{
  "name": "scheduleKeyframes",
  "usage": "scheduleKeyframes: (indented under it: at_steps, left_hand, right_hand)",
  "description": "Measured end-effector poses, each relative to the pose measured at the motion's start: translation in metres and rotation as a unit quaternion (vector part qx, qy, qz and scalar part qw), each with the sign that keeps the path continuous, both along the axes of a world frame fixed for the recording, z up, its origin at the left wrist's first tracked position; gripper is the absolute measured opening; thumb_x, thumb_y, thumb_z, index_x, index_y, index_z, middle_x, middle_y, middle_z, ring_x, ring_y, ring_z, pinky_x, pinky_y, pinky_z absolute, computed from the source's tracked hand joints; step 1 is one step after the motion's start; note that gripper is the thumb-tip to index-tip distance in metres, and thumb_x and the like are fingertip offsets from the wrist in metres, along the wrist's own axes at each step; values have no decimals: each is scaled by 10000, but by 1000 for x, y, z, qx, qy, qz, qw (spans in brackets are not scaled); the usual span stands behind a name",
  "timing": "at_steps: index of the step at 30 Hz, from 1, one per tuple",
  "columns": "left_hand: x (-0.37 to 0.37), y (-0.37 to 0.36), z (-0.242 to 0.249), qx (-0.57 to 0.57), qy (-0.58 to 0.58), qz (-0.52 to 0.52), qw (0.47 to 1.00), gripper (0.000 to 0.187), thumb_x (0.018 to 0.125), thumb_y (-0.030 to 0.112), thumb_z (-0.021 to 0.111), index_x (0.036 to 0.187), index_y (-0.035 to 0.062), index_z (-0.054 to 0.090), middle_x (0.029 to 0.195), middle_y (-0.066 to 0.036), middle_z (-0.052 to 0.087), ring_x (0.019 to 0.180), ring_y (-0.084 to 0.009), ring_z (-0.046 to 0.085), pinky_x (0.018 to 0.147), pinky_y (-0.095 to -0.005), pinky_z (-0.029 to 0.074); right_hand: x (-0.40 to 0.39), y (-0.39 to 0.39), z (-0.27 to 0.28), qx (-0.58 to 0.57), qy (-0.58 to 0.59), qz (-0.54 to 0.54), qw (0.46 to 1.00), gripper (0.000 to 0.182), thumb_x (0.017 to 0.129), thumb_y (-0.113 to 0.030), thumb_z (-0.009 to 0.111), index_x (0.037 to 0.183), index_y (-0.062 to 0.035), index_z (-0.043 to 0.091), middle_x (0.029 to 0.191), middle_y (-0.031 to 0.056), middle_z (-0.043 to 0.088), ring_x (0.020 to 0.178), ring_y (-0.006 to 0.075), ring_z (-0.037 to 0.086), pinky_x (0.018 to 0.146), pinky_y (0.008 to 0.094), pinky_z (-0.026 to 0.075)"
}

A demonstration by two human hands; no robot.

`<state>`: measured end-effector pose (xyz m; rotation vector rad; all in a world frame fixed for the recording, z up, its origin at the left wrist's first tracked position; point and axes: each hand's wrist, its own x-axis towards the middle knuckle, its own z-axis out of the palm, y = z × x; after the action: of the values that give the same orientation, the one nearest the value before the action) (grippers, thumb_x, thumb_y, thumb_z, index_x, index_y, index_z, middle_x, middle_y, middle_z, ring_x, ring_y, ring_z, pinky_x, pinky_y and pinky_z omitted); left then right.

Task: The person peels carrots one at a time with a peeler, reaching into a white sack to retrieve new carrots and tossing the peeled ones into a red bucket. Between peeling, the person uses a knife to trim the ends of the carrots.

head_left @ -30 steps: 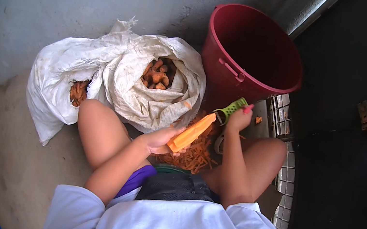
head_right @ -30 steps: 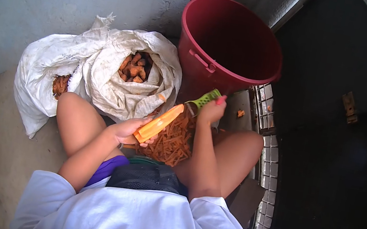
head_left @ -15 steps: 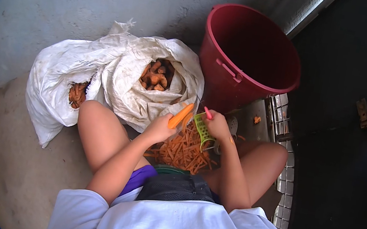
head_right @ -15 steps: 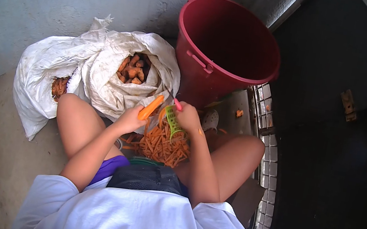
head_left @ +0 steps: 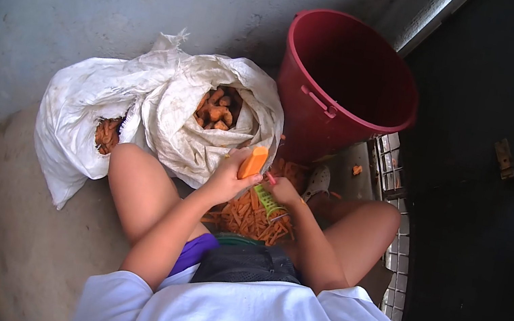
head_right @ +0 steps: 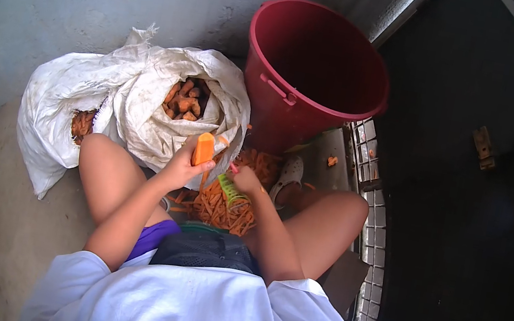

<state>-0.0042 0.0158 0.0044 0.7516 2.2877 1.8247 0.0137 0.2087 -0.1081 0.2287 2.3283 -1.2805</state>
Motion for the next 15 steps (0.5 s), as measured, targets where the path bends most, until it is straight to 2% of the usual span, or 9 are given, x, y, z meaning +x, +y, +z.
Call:
scheduleKeyframes:
  at_steps: [2,4,5,8,10,11,12,14,15]
  left_hand:
    - [-1,5,-20,61,-42,-39,996,264,705,92,636,916,42,485,901,-52,464,870,-166,474,788,-287,376]
    - [2,8,-25,91,-62,-70,991,275,692,74,642,920,43,491,902,-41,447,882,-159,460,803,-286,365]
    - [5,10,-23,90,-60,-82,991,278,688,64,640,924,39,494,896,-41,443,879,-163,460,808,-290,360]
    - [5,9,-21,115,-82,-77,987,272,695,32,627,939,36,507,895,-35,484,870,-137,484,805,-265,378]
    - [3,7,-9,162,-140,-58,975,241,721,30,611,936,28,501,901,-33,507,873,-131,501,806,-250,391]
    - [1,3,-7,203,-162,-72,963,280,739,61,604,994,17,496,946,-48,527,907,-127,505,811,-246,406]
    - [-1,-3,-5,183,-184,-74,963,293,747,69,597,1014,15,491,959,-53,528,915,-128,505,810,-250,411]
    - [-8,-16,-1,144,-226,-78,960,318,764,85,583,1055,11,479,985,-63,531,932,-129,505,808,-258,423]
    - [-11,-20,-3,175,-287,-93,937,346,776,112,573,1089,2,475,1010,-75,534,920,-136,526,766,-252,454]
  right_hand:
    - [2,-23,-6,-121,-9,-36,992,226,764,-184,527,828,27,578,742,107,596,686,183,563,644,303,424]
    - [1,-47,-14,-277,27,-48,959,254,798,-197,504,932,13,553,930,70,574,822,147,541,725,284,420]
    - [5,-52,-9,-312,59,-15,948,322,822,-232,489,1071,-27,485,1030,60,524,905,134,516,783,270,409]
    - [8,-66,30,-428,30,-56,901,344,834,-250,482,1116,-56,452,1026,49,519,873,121,524,755,261,420]
    - [3,-63,30,-484,-2,-88,870,351,841,-262,476,1133,-71,438,1017,41,520,846,111,528,731,255,427]
    - [-2,-57,22,-503,-24,-105,858,351,844,-268,473,1135,-76,435,1008,36,522,831,107,530,717,252,430]
    - [-6,-52,28,-519,-45,-121,845,350,847,-273,470,1136,-81,432,1000,32,525,815,103,532,703,249,432]
    - [-5,-39,41,-487,-32,-157,858,309,839,-267,480,1066,-58,482,960,29,541,776,99,534,662,237,432]
    - [-7,-36,42,-483,-12,-181,857,294,836,-256,485,1046,-50,495,945,29,546,776,104,536,664,236,431]
